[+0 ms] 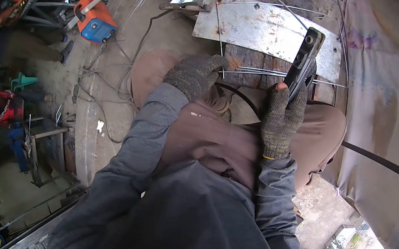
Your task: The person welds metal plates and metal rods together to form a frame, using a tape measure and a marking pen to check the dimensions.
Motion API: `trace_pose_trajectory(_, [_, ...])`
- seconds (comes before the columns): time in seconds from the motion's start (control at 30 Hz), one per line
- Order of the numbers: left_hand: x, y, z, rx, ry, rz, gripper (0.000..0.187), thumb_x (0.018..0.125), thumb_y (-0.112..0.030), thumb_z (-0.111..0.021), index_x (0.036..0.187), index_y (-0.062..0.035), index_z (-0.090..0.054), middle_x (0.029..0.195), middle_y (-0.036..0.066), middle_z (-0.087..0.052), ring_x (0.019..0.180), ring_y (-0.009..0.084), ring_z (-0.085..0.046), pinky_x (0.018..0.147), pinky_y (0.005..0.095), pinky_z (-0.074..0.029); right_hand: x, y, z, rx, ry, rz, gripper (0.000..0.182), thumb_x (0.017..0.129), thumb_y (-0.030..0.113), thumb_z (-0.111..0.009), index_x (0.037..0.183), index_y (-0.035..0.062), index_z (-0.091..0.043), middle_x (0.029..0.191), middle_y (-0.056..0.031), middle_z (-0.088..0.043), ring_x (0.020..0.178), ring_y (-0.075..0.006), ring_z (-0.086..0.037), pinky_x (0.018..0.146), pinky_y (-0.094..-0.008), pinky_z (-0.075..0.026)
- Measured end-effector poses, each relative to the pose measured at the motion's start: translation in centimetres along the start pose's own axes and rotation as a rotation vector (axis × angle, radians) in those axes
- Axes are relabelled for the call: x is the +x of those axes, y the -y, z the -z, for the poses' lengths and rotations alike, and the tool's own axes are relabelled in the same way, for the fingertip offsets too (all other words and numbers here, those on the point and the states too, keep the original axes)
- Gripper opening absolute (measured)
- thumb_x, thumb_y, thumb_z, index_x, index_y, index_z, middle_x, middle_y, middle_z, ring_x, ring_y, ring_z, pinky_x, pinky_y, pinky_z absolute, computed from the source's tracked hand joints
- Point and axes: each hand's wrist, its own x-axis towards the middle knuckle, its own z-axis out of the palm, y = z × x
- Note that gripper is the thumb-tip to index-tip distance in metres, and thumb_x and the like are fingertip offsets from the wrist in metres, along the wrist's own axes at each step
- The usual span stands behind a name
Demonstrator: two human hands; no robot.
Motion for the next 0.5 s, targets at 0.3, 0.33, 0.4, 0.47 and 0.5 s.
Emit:
trace_pose_trajectory(0.3, [0.1,-0.3,0.0,0.069,-0.014,-0.023,0.028,0.092,-0.017,-0.059,0.119,-0.0155,-0.067,0.118,0.011,-0.068,0.113,0.0319,-0.061,0.099,0.0425,-0.048,-0.1,0.7,0.5,0.080,0.011,-0.025,0.042,0.101,0.024,-0.063,0.133,0.0007,-0.050,0.077,-0.0001,-0.055,0.063,-0.0070,-0.048,0.054,-0.0258,-0.042])
trace_pose_trajectory(0.33, [0.2,-0.1,-0.2,0.059,-0.021,-0.020,0.028,0.092,-0.018,-0.060,0.119,-0.0149,-0.067,0.118,0.011,-0.068,0.113,0.0316,-0.061,0.099,0.0421,-0.048,-0.1,0.5,0.5,0.062,0.016,-0.030,0.041,0.101,0.024,-0.062,0.132,0.0007,-0.050,0.078,-0.0003,-0.056,0.064,-0.0069,-0.049,0.055,-0.0257,-0.042])
trace_pose_trajectory(0.4, [0.3,0.1,-0.4,0.050,-0.028,-0.020,0.028,0.092,-0.018,-0.060,0.119,-0.0143,-0.067,0.119,0.011,-0.068,0.113,0.0314,-0.061,0.099,0.0417,-0.048,0.0,0.6,0.6,0.045,0.018,-0.034,0.041,0.101,0.024,-0.062,0.132,0.0007,-0.051,0.079,-0.0005,-0.056,0.065,-0.0068,-0.049,0.055,-0.0257,-0.043])
trace_pose_trajectory(0.47, [0.3,0.3,-0.6,0.059,-0.047,-0.028,0.028,0.092,-0.017,-0.062,0.119,-0.0127,-0.068,0.119,0.011,-0.068,0.113,0.0315,-0.062,0.099,0.0412,-0.048,-0.2,0.9,0.4,0.044,-0.006,-0.030,0.029,0.101,0.031,-0.062,0.111,0.0034,-0.057,0.080,0.0011,-0.055,0.067,-0.0073,-0.047,0.059,-0.0249,-0.039])
trace_pose_trajectory(0.5, [0.3,0.2,-0.5,0.060,-0.046,-0.030,0.028,0.092,-0.017,-0.062,0.119,-0.0127,-0.068,0.119,0.011,-0.068,0.113,0.0315,-0.062,0.099,0.0412,-0.048,-0.1,0.7,0.3,0.045,-0.008,-0.031,0.029,0.101,0.031,-0.062,0.111,0.0034,-0.057,0.080,0.0011,-0.055,0.067,-0.0073,-0.047,0.059,-0.0249,-0.039])
